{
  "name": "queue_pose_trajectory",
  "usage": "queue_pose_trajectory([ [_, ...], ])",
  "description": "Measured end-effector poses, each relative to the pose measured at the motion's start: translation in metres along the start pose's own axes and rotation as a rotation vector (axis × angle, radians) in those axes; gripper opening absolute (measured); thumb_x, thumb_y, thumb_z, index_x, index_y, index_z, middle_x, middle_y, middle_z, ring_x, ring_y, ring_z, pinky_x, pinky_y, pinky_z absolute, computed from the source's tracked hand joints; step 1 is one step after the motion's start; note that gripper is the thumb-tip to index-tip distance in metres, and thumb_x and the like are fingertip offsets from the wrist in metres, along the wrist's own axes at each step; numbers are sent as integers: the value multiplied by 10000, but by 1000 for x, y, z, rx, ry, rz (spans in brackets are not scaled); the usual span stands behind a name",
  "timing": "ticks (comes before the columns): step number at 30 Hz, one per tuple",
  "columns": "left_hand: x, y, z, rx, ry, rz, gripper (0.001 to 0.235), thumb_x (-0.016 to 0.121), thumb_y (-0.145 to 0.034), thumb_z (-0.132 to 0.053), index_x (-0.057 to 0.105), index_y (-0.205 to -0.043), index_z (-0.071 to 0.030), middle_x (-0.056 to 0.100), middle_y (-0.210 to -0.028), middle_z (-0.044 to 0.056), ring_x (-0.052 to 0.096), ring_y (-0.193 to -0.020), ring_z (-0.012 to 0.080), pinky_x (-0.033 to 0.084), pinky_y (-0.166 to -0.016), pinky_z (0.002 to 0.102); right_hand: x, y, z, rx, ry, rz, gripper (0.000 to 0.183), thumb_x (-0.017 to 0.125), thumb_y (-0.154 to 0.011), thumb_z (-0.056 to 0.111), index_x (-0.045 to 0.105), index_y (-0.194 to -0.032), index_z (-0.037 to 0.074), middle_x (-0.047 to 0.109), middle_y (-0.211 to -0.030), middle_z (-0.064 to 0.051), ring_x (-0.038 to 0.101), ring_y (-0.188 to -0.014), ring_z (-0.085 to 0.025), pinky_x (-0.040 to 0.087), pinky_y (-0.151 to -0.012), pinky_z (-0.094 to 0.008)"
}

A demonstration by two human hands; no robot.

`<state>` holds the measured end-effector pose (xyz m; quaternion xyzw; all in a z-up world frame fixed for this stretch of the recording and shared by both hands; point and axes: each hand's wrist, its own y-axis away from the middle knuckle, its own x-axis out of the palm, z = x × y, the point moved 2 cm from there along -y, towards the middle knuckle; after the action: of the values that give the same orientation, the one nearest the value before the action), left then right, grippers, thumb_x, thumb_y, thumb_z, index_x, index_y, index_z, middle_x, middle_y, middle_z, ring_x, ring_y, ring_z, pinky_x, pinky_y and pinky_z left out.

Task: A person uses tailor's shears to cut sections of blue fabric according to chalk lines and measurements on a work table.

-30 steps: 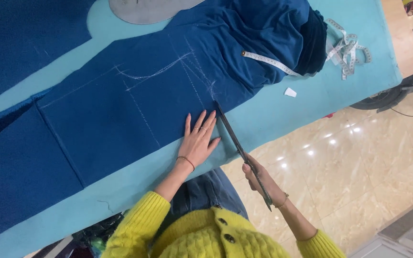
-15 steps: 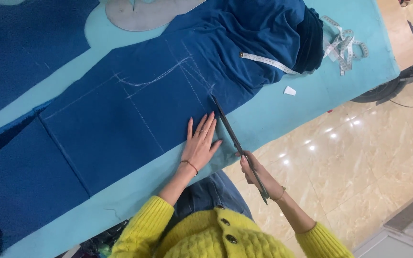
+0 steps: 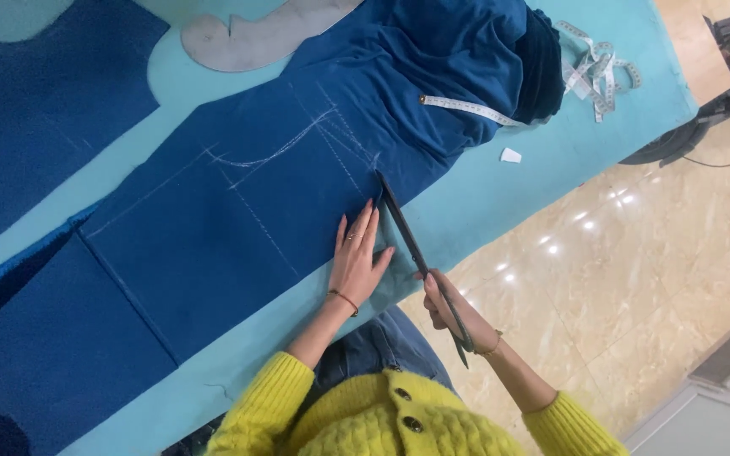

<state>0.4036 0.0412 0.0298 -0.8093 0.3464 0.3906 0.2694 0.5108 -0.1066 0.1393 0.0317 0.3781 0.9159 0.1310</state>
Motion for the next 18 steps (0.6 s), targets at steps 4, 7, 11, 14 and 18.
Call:
queue_pose_trajectory([
  [4, 1, 0, 3, -4, 52, -14, 708, 583, -1015, -404, 331, -1596, -88, 240, -1702, 81, 372, -1502, 187, 156, -1313, 454, 12, -7, -4, -30, -51, -17, 552, 283, -1054, 594, 469, -1203, 96, 305, -713, 42, 348, -511, -48, 307, -440, -178],
  [7, 4, 1, 7, -23, 157, -32, 713, 591, -1009, -393, 329, -1600, -93, 258, -1695, 96, 395, -1489, 208, 173, -1310, 451, 20, -7, -1, -26, -89, -24, 531, 278, -1055, 604, 451, -1157, 112, 290, -706, 61, 327, -505, -31, 289, -434, -171],
  [11, 9, 3, 14, -97, 393, -66, 704, 599, -1010, -399, 334, -1612, -146, 286, -1688, 82, 358, -1511, 238, 205, -1292, 451, 28, -8, 0, -35, -131, -23, 534, 266, -1062, 606, 452, -1137, 111, 261, -680, 74, 292, -471, -24, 269, -417, -167],
  [14, 4, 2, 18, -189, 593, -58, 704, 621, -1003, -411, 347, -1616, -197, 289, -1689, 67, 325, -1526, 262, 225, -1275, 466, 32, -13, -9, -41, -172, -26, 561, 259, -1064, 608, 459, -1176, 96, 240, -681, 74, 267, -464, -27, 258, -415, -180],
  [18, -6, -1, 27, -307, 827, 7, 707, 625, -1005, -449, 344, -1618, -236, 256, -1696, 76, 315, -1524, 313, 284, -1248, 507, 45, -16, -13, -42, -236, -52, 617, 263, -1054, 631, 457, -1236, 74, 235, -694, 81, 268, -478, -25, 258, -422, -186],
])
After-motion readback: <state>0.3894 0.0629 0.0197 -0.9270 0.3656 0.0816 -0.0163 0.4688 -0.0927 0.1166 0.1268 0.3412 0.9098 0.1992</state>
